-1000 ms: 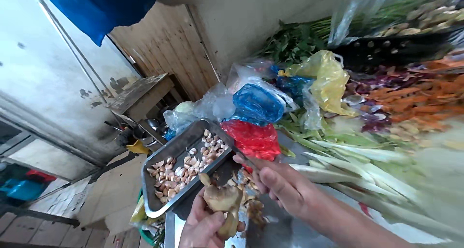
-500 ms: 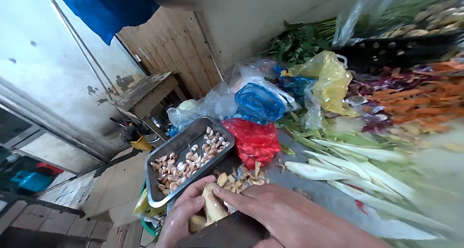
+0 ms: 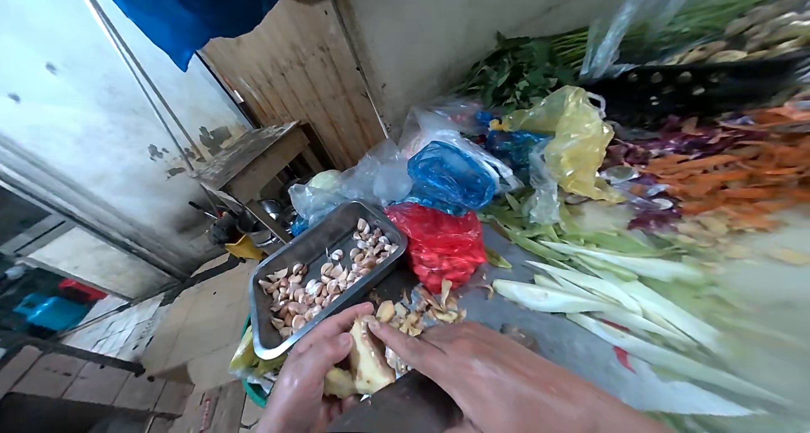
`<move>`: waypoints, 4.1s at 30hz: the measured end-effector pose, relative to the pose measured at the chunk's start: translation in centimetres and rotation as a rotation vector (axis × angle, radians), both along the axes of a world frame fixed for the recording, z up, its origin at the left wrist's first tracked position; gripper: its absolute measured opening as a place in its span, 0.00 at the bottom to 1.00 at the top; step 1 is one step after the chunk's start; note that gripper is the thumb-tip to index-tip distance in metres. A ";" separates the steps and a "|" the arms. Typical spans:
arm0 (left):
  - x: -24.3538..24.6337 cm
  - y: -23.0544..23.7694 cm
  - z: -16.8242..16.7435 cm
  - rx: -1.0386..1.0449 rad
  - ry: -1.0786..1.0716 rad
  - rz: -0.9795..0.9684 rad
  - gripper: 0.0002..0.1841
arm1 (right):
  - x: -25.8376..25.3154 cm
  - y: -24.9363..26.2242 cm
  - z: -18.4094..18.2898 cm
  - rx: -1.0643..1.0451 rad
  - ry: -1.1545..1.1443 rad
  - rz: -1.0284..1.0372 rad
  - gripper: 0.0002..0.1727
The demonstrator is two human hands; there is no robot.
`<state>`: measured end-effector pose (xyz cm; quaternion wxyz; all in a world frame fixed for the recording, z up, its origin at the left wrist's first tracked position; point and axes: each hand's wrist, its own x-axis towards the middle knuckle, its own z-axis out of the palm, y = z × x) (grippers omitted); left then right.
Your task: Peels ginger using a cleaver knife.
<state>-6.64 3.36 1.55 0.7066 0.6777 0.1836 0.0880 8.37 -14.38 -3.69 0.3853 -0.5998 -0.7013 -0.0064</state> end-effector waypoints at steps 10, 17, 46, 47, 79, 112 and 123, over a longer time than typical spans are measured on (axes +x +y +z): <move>0.6 0.9 -0.7 0.202 -0.031 -0.216 0.29 | -0.1 0.2 -0.1 -0.048 0.046 -0.048 0.57; 1.3 0.4 -2.5 -0.113 -0.186 -0.240 0.26 | -0.2 0.6 -0.6 0.036 0.063 -0.125 0.54; 0.5 -6.4 -2.9 0.492 -0.130 0.120 0.06 | 0.4 0.6 -0.1 0.002 0.239 -0.227 0.46; 0.5 -6.3 -3.1 0.625 -0.152 0.079 0.09 | 0.5 0.6 -0.2 0.035 0.253 -0.235 0.47; 3.6 -3.6 -2.2 0.042 -0.166 0.647 0.22 | -1.0 0.3 -0.1 -0.042 0.144 -0.026 0.47; 2.0 -5.4 -6.9 0.085 -0.525 0.385 0.10 | -0.6 0.9 -0.6 0.094 0.202 -0.180 0.42; 2.9 -3.8 -4.3 -0.053 -0.310 0.423 0.28 | -0.2 0.2 0.5 -0.116 0.180 -0.066 0.54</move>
